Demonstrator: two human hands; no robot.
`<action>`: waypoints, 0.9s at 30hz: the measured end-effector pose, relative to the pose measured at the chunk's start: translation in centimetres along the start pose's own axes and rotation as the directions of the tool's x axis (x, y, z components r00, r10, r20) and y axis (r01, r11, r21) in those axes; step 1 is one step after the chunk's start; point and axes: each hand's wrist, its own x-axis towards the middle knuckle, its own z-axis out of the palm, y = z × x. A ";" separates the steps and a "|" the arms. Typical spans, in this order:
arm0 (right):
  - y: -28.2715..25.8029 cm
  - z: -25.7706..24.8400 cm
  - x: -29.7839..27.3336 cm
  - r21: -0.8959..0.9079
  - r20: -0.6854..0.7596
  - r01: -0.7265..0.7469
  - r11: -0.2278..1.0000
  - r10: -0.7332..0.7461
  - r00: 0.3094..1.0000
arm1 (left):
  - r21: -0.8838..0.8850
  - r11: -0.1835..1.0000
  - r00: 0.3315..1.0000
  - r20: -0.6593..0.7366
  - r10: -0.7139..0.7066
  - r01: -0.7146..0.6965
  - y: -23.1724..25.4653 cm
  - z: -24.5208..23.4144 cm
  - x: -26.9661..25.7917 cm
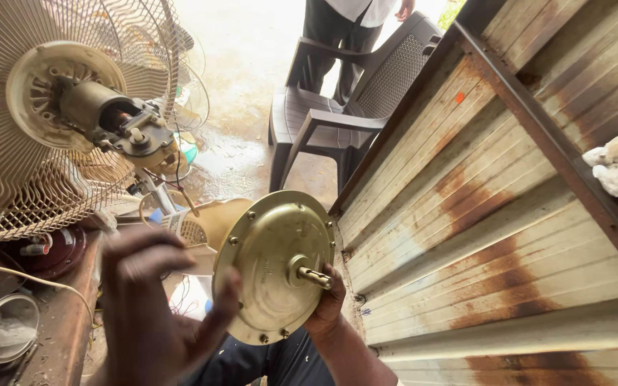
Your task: The person disassembles a circular electrical component, likely a fan capacitor, using a hammer and pliers. They remove the outer casing, inspect the internal copper windings, and then use a tool to scrape or clean the edges of the component's housing.
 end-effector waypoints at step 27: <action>0.3 11.4 0.2 0.149 0.492 -0.035 0.988 -0.044 0.869 | -0.604 0.713 0.904 0.415 -0.101 0.357 -0.3 4.9 -2.6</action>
